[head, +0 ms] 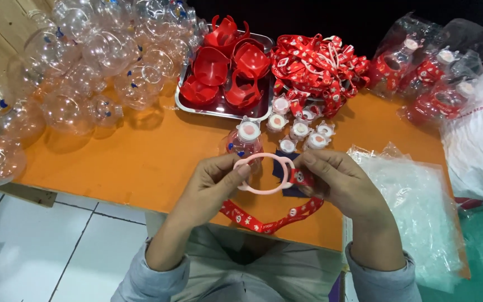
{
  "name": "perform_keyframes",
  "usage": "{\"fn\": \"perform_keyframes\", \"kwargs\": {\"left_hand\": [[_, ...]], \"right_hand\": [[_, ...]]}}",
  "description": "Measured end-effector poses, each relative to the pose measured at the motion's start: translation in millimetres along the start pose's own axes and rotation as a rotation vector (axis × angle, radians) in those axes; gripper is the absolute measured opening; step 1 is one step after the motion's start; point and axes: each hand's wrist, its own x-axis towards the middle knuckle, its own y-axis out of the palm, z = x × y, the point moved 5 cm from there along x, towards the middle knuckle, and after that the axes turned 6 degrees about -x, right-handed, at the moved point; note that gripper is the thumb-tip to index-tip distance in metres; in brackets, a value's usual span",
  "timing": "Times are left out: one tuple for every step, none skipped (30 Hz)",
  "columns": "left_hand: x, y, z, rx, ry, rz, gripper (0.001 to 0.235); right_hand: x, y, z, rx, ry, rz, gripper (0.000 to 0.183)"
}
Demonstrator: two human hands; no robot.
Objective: The person assembles a clear plastic water bottle by first inserting a red plastic holder into the bottle neck, then screwing on a white cap with a pink spout. Finally, they attach a red patterned strap to the cap and adjust it around the bottle.
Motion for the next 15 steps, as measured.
{"fn": "perform_keyframes", "kwargs": {"left_hand": [[1,-2,-5,0.003,0.000,0.001,0.028],[2,-4,-9,0.046,-0.002,-0.003,0.029],[3,-6,-14,0.089,-0.002,-0.005,0.030],[5,-8,-17,0.092,0.000,-0.002,0.030],[6,-10,-21,0.128,0.007,-0.002,0.031],[7,-12,-24,0.163,0.015,-0.002,0.031],[8,-13,-24,0.163,0.015,-0.004,0.031],[8,-14,-24,0.173,0.017,-0.010,0.032],[8,-15,-24,0.182,0.018,-0.014,0.033],[10,-15,-25,0.180,0.016,-0.016,0.033],[13,-15,-27,0.191,0.023,-0.016,0.033],[15,-15,-29,0.203,0.031,-0.017,0.034],[16,-15,-27,0.202,0.029,-0.017,0.034],[18,-16,-25,0.209,0.032,-0.018,0.035],[20,-17,-24,0.216,0.034,-0.020,0.035]], "right_hand": [[0,2,3,0.002,-0.002,0.000,0.043],[0,3,6,-0.006,0.009,-0.015,0.039],[0,3,10,-0.015,0.018,-0.030,0.036],[2,2,6,-0.014,0.014,-0.032,0.036],[3,1,2,-0.016,0.023,-0.029,0.034],[5,1,-3,-0.018,0.031,-0.027,0.033],[5,1,-3,-0.018,0.032,-0.026,0.033],[7,1,-4,-0.018,0.045,-0.022,0.032],[7,2,-6,-0.019,0.060,-0.019,0.031],[7,4,-2,-0.018,0.063,-0.019,0.031],[7,6,2,-0.015,0.062,-0.015,0.033],[7,8,6,-0.012,0.060,-0.011,0.034],[7,8,7,-0.012,0.062,-0.012,0.034],[8,9,8,-0.016,0.055,0.004,0.038],[8,9,9,-0.020,0.048,0.019,0.042]]}}
